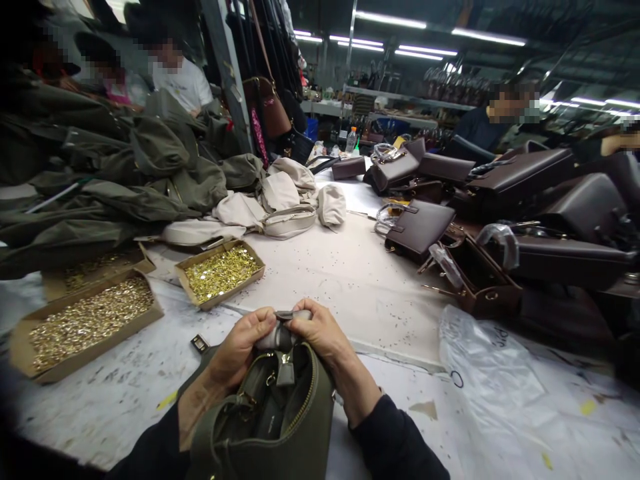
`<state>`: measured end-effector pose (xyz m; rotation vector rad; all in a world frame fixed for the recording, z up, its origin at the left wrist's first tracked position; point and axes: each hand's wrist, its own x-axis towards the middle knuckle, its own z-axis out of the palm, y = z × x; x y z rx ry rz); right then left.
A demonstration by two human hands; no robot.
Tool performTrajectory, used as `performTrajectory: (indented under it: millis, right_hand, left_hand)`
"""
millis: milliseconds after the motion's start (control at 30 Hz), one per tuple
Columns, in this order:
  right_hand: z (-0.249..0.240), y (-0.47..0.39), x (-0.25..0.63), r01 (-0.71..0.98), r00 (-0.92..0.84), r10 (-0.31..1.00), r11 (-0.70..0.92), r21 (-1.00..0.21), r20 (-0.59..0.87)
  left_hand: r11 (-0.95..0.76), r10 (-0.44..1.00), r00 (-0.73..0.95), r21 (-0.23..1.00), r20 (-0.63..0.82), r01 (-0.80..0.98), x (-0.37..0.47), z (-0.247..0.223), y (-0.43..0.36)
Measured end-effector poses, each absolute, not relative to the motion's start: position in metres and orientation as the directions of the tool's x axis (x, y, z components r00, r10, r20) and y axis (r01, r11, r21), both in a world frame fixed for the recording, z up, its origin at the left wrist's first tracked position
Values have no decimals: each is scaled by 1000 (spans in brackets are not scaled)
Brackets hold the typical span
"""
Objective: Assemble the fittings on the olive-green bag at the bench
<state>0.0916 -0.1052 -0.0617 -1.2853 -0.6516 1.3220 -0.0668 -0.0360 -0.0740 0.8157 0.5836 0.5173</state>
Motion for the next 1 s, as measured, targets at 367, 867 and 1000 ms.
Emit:
performTrajectory:
  millis: [367,867,1000]
  right_hand:
    - [-56,-120,86,-329,281,936,-113,-937,-212]
    - [-52,-156,58,-56,482,863,202,-978,151]
    - [-56,-157,58,-12,518,835,224,-975,186]
  left_hand:
    - [152,706,677,979,-205,137,-68,-49,-39]
    - [-559,607,780,778,149,286,-87,-1,-49]
    - [-471,618,779,844,106,258,-85,-3,-51]
